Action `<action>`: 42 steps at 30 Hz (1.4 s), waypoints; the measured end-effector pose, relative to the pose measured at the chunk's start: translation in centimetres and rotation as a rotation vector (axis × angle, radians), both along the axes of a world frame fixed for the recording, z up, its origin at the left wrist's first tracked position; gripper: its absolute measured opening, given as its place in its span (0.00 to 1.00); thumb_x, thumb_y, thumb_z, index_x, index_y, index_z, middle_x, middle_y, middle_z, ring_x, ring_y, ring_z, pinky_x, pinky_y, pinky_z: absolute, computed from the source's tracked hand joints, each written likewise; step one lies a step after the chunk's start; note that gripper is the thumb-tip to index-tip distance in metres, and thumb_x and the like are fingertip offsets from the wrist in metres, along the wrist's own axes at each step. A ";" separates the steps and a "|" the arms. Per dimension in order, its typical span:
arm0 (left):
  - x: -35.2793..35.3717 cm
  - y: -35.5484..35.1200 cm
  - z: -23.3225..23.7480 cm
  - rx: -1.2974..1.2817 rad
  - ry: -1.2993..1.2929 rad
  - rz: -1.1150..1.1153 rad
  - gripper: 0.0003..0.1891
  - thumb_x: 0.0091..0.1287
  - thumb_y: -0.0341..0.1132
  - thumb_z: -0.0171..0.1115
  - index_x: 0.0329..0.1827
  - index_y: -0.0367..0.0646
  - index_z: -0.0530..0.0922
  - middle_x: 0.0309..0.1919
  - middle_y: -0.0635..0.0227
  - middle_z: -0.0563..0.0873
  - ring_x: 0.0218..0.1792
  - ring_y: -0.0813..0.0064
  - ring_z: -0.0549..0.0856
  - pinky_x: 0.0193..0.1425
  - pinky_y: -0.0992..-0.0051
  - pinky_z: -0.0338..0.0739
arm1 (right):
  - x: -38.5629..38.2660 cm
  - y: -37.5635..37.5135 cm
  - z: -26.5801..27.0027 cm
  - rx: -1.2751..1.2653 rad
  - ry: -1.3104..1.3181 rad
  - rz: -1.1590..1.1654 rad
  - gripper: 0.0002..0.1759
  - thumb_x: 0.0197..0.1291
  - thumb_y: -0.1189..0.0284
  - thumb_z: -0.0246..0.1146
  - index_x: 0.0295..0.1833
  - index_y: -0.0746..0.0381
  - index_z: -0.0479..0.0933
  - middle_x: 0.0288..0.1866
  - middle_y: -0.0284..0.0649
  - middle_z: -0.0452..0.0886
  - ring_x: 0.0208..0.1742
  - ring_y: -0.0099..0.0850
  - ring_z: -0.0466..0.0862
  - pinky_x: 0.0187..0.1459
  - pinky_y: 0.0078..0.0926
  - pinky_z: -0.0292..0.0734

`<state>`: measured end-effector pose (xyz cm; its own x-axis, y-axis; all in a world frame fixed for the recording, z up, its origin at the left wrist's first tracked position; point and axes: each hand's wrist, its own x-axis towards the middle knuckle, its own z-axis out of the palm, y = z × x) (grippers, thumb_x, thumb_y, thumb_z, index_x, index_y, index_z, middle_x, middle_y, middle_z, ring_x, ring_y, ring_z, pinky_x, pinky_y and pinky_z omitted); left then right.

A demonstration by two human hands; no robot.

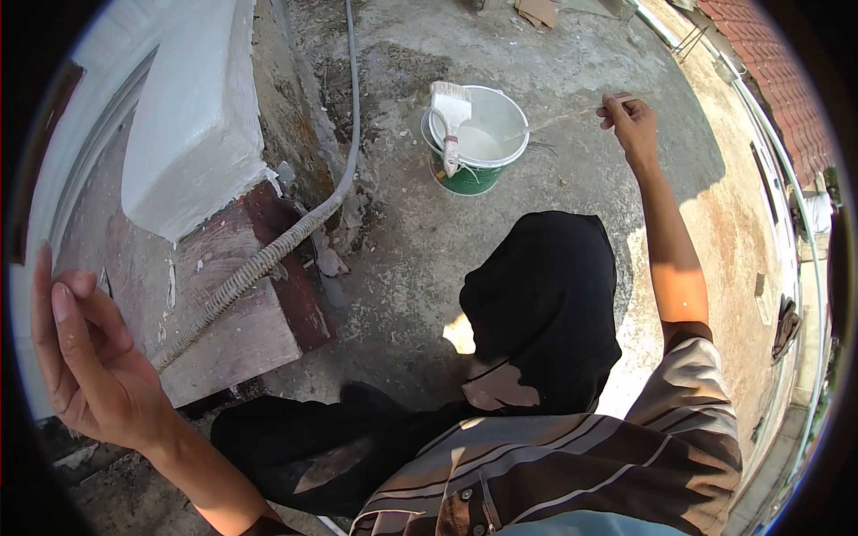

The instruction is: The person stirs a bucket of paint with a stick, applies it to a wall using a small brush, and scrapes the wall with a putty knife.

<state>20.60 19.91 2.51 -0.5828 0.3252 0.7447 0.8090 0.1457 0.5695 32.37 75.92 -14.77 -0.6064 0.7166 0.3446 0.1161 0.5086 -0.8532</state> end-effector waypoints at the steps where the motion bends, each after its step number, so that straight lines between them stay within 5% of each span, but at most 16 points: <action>1: -0.1 0.1 -0.1 0.021 0.011 0.055 0.17 0.71 0.25 0.48 0.60 0.25 0.71 0.37 0.58 0.84 0.26 0.90 0.75 0.29 0.93 0.68 | 0.6 0.0 0.0 -0.041 0.035 -0.002 0.12 0.61 0.66 0.63 0.36 0.66 0.80 0.26 0.39 0.83 0.21 0.20 0.76 0.20 0.16 0.65; 6: -0.1 1.4 -1.2 0.120 0.031 0.231 0.16 0.70 0.25 0.50 0.58 0.28 0.74 0.35 0.60 0.84 0.19 0.90 0.69 0.21 0.90 0.61 | 3.5 0.3 -1.5 -0.244 0.091 -0.074 0.09 0.61 0.70 0.62 0.34 0.65 0.79 0.26 0.40 0.83 0.19 0.20 0.76 0.17 0.15 0.61; 11: 0.4 2.0 -1.3 0.079 -0.007 0.079 0.14 0.71 0.26 0.51 0.57 0.31 0.76 0.33 0.61 0.84 0.18 0.90 0.69 0.20 0.88 0.59 | 5.4 0.9 -2.1 -0.487 0.289 -0.138 0.08 0.61 0.71 0.60 0.37 0.66 0.78 0.28 0.43 0.84 0.20 0.22 0.78 0.16 0.16 0.61; 18: 1.9 4.1 -1.0 0.052 -0.108 0.002 0.11 0.66 0.25 0.59 0.50 0.33 0.81 0.29 0.66 0.83 0.20 0.88 0.72 0.22 0.87 0.63 | 3.7 -1.4 4.8 -0.508 0.531 -0.067 0.09 0.62 0.71 0.61 0.42 0.67 0.76 0.31 0.45 0.84 0.25 0.25 0.81 0.18 0.16 0.65; 21: 1.4 4.5 -0.9 -0.096 0.002 -0.117 0.12 0.64 0.25 0.60 0.49 0.32 0.81 0.29 0.65 0.83 0.23 0.86 0.75 0.27 0.85 0.66 | 1.1 -5.6 10.2 -0.237 0.646 0.141 0.11 0.64 0.70 0.61 0.43 0.68 0.77 0.36 0.48 0.85 0.28 0.23 0.82 0.21 0.13 0.67; 24: 1.9 5.7 -0.5 -0.093 0.037 -0.134 0.11 0.61 0.26 0.63 0.47 0.37 0.83 0.26 0.68 0.83 0.22 0.86 0.75 0.22 0.85 0.65 | -1.9 -11.5 14.3 0.128 0.683 0.300 0.17 0.68 0.70 0.57 0.54 0.73 0.75 0.44 0.54 0.83 0.35 0.25 0.82 0.25 0.14 0.67; 27: 1.5 6.8 0.0 0.090 -0.293 -0.252 0.13 0.65 0.29 0.61 0.50 0.31 0.80 0.27 0.67 0.83 0.21 0.84 0.75 0.24 0.85 0.68 | -4.3 -18.9 17.2 0.600 0.597 0.420 0.14 0.67 0.75 0.57 0.53 0.73 0.76 0.43 0.53 0.84 0.34 0.29 0.83 0.31 0.20 0.74; 31: 0.5 6.5 2.6 0.535 -0.817 -0.513 0.18 0.70 0.36 0.57 0.51 0.26 0.78 0.34 0.64 0.83 0.29 0.81 0.79 0.25 0.81 0.71 | -8.3 -30.7 22.1 1.318 0.763 0.612 0.14 0.54 0.84 0.65 0.48 0.71 0.78 0.38 0.53 0.83 0.35 0.41 0.85 0.36 0.29 0.80; 36: -2.1 2.7 3.9 0.825 -0.918 -0.522 0.09 0.68 0.37 0.57 0.34 0.39 0.78 0.31 0.68 0.79 0.32 0.78 0.77 0.35 0.76 0.69 | -13.8 -38.1 23.2 1.436 0.828 0.813 0.21 0.45 0.85 0.68 0.49 0.66 0.79 0.45 0.50 0.82 0.33 0.39 0.82 0.32 0.29 0.78; 42: -8.0 -3.7 4.7 1.039 -0.844 -0.024 0.07 0.68 0.31 0.53 0.37 0.35 0.74 0.30 0.64 0.78 0.30 0.74 0.79 0.32 0.73 0.70 | -15.0 -43.1 24.6 1.499 0.617 0.853 0.23 0.48 0.84 0.67 0.53 0.63 0.78 0.55 0.50 0.79 0.42 0.40 0.83 0.38 0.32 0.80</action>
